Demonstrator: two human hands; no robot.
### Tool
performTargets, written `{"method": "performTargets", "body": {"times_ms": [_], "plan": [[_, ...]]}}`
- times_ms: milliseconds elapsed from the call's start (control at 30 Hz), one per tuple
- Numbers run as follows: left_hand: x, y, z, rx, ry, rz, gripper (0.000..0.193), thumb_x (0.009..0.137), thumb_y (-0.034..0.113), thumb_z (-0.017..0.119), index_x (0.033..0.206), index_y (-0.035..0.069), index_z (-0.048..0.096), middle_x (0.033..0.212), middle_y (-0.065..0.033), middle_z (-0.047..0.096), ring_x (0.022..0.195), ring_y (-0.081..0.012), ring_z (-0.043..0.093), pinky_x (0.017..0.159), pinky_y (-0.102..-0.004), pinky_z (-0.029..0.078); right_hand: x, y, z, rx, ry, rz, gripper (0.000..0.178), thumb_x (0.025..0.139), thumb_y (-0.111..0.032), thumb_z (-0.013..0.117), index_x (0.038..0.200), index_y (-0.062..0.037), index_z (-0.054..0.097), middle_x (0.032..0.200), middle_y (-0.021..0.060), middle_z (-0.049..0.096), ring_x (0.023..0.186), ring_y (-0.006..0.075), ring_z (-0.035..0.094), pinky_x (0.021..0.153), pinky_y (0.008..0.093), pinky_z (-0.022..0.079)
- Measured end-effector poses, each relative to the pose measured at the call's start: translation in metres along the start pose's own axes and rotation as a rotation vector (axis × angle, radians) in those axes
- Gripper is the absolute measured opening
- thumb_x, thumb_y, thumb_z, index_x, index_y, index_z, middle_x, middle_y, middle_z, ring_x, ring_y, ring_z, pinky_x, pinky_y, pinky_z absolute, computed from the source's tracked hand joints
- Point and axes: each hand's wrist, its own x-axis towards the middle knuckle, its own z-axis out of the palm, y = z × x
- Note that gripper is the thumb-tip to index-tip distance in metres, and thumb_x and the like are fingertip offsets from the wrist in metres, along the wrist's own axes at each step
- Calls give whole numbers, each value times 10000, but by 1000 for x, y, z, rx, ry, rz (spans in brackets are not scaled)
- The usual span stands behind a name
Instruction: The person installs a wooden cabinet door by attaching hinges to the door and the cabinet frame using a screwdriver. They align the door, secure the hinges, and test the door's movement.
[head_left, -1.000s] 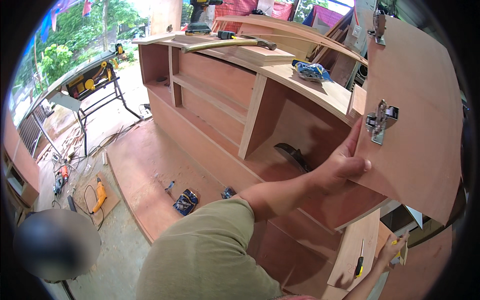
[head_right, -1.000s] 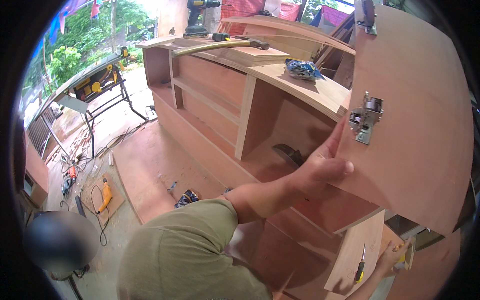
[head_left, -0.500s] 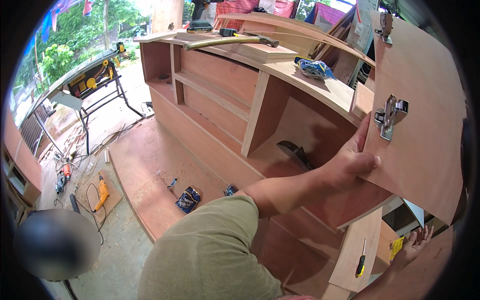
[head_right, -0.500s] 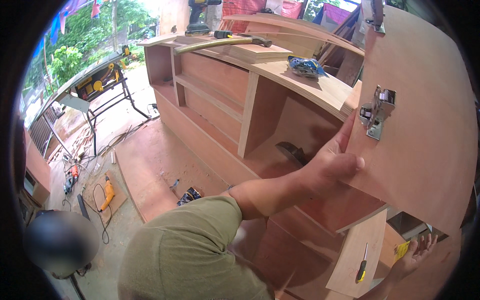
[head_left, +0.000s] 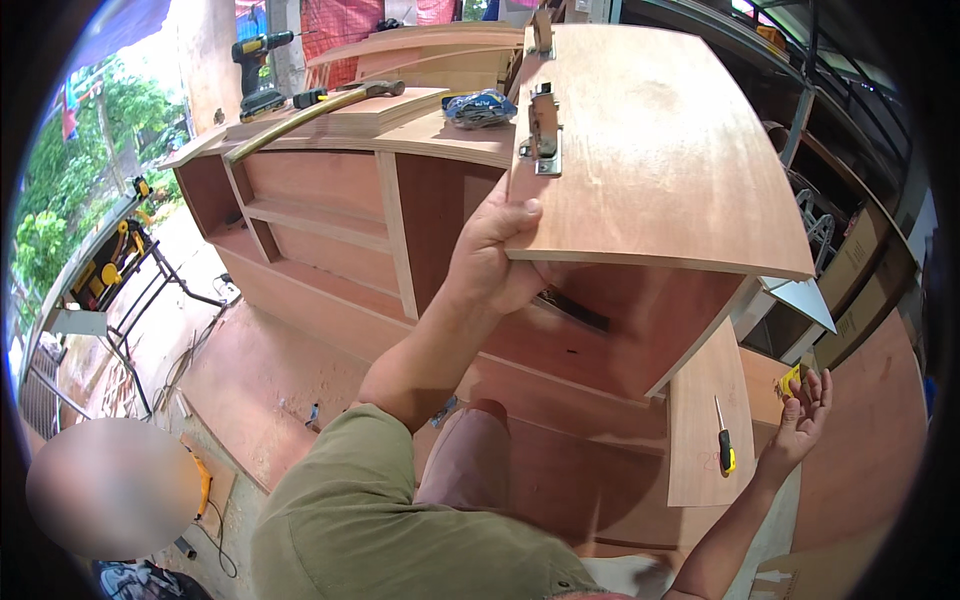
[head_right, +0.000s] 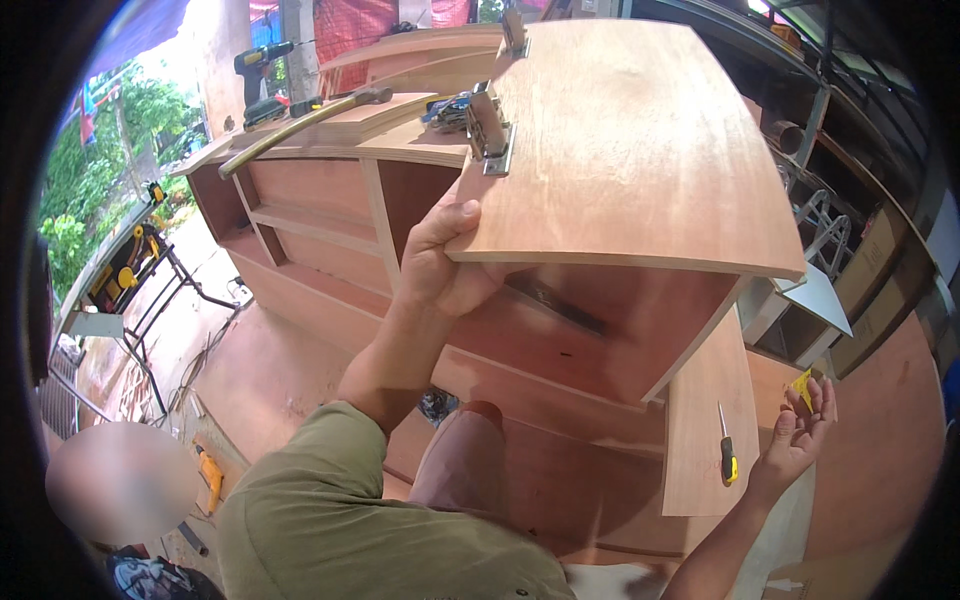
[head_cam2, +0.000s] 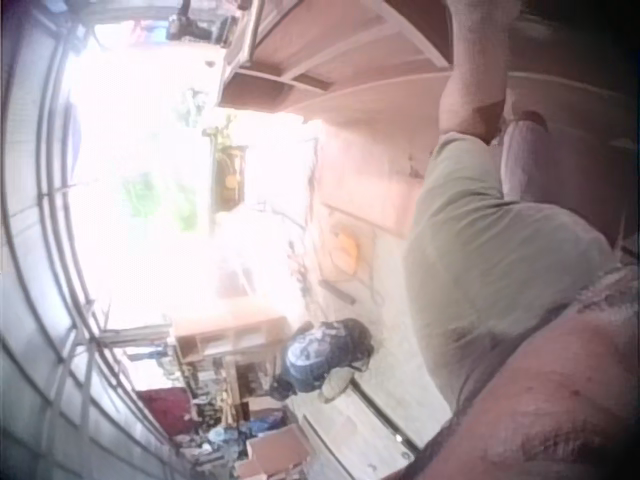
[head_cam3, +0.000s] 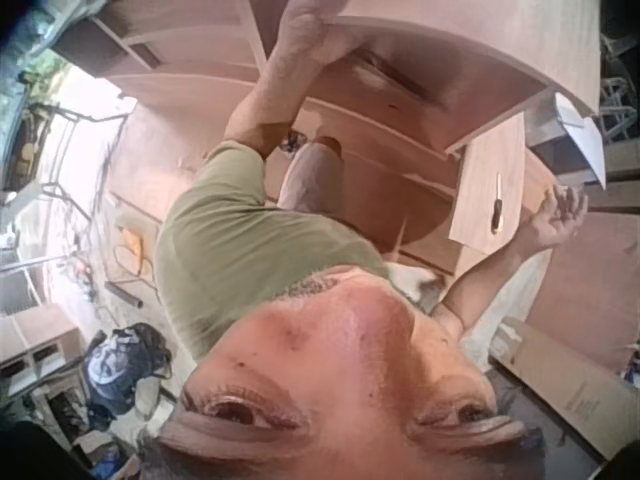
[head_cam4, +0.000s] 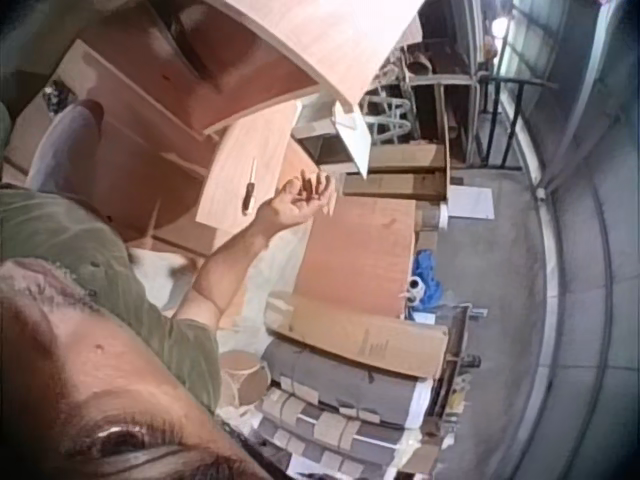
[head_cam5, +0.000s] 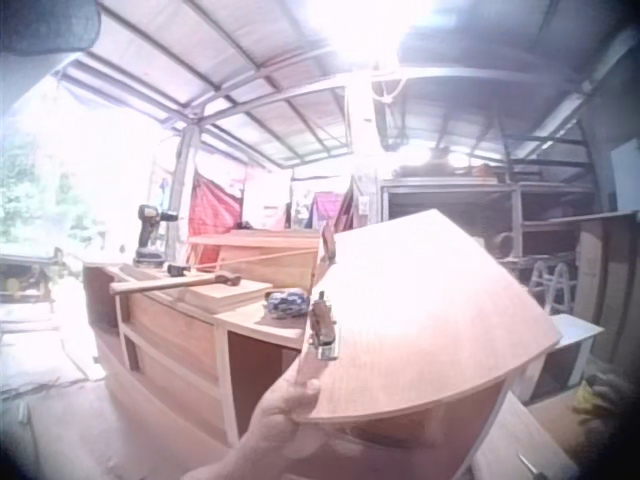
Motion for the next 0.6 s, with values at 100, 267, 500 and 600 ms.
{"method": "performTargets", "body": {"times_ms": [100, 267, 500, 600], "plan": [[2, 6, 0, -27, 8, -59, 561, 876, 80, 467, 1395, -9, 272, 1238, -205, 527, 1076, -322, 622, 789, -466, 606, -3, 5, -4, 27, -4, 11, 565, 920, -184, 604, 1426, -42, 394, 1324, 122, 490, 1093, 192, 551, 963, 321, 415], [2, 25, 0, -129, -12, -150, 633, 868, 137, 505, 1430, -5, 250, 1333, -250, 476, 1151, -397, 561, 921, -563, 522, -7, -1, 0, 40, -6, 4, 563, 913, -164, 594, 1424, -38, 394, 1325, 123, 491, 1082, 188, 547, 952, 316, 417], [8, 79, -10, -334, -223, -279, 528, 942, 167, 426, 1319, -189, 326, 1337, -346, 451, 1244, -467, 472, 1029, -577, 445, -12, 1, 9, 86, -30, -1, 555, 911, -163, 604, 1413, -32, 407, 1327, 115, 506, 1071, 174, 568, 933, 305, 435], [9, 105, -21, -232, -44, -228, 489, 949, 143, 408, 1300, -189, 339, 1315, -352, 464, 1196, -470, 515, 1012, -565, 469, -16, 0, 12, 105, -15, 7, 563, 892, -212, 668, 1380, -40, 446, 1299, 111, 517, 1057, 166, 560, 920, 303, 437]]}}
